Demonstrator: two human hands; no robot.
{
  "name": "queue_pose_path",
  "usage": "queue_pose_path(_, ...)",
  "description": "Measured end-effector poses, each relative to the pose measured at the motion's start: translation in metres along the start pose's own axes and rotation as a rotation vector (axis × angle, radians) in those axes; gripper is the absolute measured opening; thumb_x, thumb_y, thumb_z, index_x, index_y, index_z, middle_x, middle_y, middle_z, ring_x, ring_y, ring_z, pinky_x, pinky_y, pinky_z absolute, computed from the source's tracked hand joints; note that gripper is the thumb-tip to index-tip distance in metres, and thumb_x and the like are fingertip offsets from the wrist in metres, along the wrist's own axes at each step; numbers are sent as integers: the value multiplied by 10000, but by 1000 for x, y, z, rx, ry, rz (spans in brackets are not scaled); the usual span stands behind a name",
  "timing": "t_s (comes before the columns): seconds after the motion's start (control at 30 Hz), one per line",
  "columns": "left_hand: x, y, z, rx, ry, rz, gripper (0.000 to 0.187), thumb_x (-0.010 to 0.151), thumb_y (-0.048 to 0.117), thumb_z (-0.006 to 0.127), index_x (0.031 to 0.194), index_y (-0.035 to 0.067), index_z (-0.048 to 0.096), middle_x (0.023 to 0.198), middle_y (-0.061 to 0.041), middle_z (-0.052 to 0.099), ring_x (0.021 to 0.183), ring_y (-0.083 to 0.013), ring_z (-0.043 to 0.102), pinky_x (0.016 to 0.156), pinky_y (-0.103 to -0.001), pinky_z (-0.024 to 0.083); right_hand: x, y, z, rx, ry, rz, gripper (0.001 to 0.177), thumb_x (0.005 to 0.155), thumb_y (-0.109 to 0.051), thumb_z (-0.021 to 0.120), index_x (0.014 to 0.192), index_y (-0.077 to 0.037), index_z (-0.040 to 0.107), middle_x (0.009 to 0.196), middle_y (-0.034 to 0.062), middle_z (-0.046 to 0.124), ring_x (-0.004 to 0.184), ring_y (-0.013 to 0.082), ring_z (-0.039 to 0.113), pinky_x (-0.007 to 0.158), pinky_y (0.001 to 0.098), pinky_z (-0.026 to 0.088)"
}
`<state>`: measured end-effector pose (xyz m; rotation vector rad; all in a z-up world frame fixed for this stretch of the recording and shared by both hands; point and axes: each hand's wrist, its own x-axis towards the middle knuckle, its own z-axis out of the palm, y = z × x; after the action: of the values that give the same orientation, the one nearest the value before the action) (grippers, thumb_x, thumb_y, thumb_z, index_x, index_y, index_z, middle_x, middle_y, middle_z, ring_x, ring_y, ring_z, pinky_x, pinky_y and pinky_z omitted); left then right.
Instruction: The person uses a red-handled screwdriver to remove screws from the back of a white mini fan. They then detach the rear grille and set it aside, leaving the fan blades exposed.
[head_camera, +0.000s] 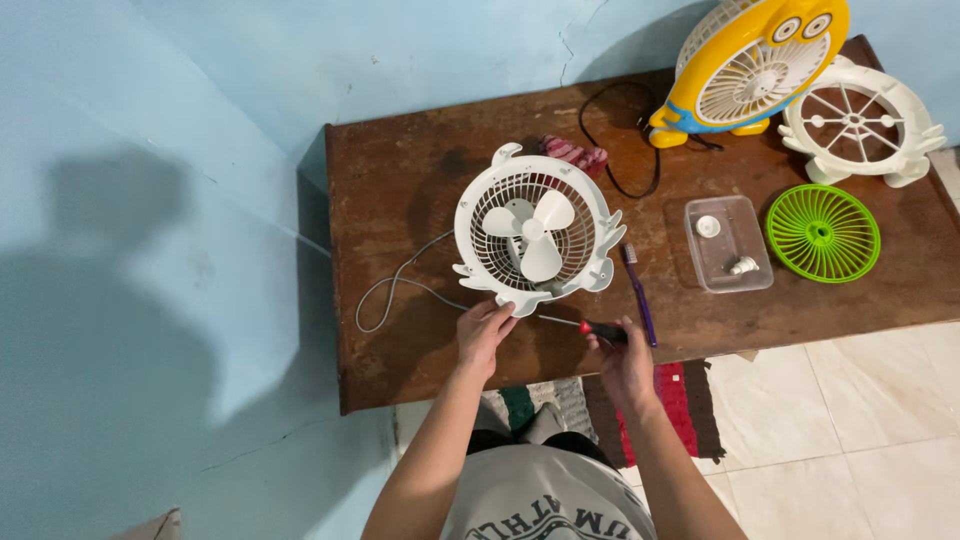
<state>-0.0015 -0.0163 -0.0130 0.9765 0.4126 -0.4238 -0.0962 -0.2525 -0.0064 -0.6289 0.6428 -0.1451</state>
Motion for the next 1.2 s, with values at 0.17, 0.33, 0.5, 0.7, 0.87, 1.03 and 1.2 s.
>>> queue_pose_path(0.17,-5,1,11,18,2,1,223,901,46,740,1080,-71,679,1080,-135,733,985,-210,735,925,-321,628,16,21,-54,57,-61,186,204,1017,-223,603,1092,-34,590,1014,130,679,868,222,693,758,294,591)
queue_pose_path(0.33,-11,6,28,129,48,-5,254,873,35,753,1095,-70,689,1058,-137,736,936,-213,732,876,-330,626,12,31,-79,54,-116,286,177,998,-154,605,1140,-49,590,1055,119,689,897,192,695,754,245,593)
queue_pose_path(0.5,-15,9,37,199,45,58,278,869,31,750,1115,-83,689,1057,-126,742,920,-199,728,858,-342,630,-1,30,-73,30,-97,309,234,983,-142,602,1180,-15,599,1051,138,689,924,194,698,790,252,609)
queue_pose_path(0.7,-11,0,28,158,-22,-39,286,882,62,752,1147,-21,684,1069,-60,735,946,-121,710,849,-270,594,-13,21,-48,-188,-113,276,204,931,-53,595,1126,-24,647,1066,107,698,895,221,692,782,310,592)
queue_pose_path(0.87,-3,-8,19,176,-87,47,310,864,26,785,1155,-47,704,1048,-85,724,896,-132,672,813,-278,559,-20,22,-35,-216,-47,165,199,941,-49,588,1120,12,650,1017,115,689,801,196,649,716,297,566)
queue_pose_path(1.03,1,-11,13,144,-65,-28,345,857,59,763,1180,-16,669,1099,-71,728,973,-142,691,857,-292,572,-31,5,-33,-432,22,25,180,959,-100,585,1064,10,682,862,82,692,642,151,615,543,272,478)
queue_pose_path(1.2,-2,-19,-3,-189,-169,-132,472,977,276,670,1330,-19,560,1235,-157,658,1148,-235,652,1038,-382,563,-47,-13,-6,-693,-36,-98,180,948,-110,664,1067,10,726,743,22,674,552,80,542,476,240,424)
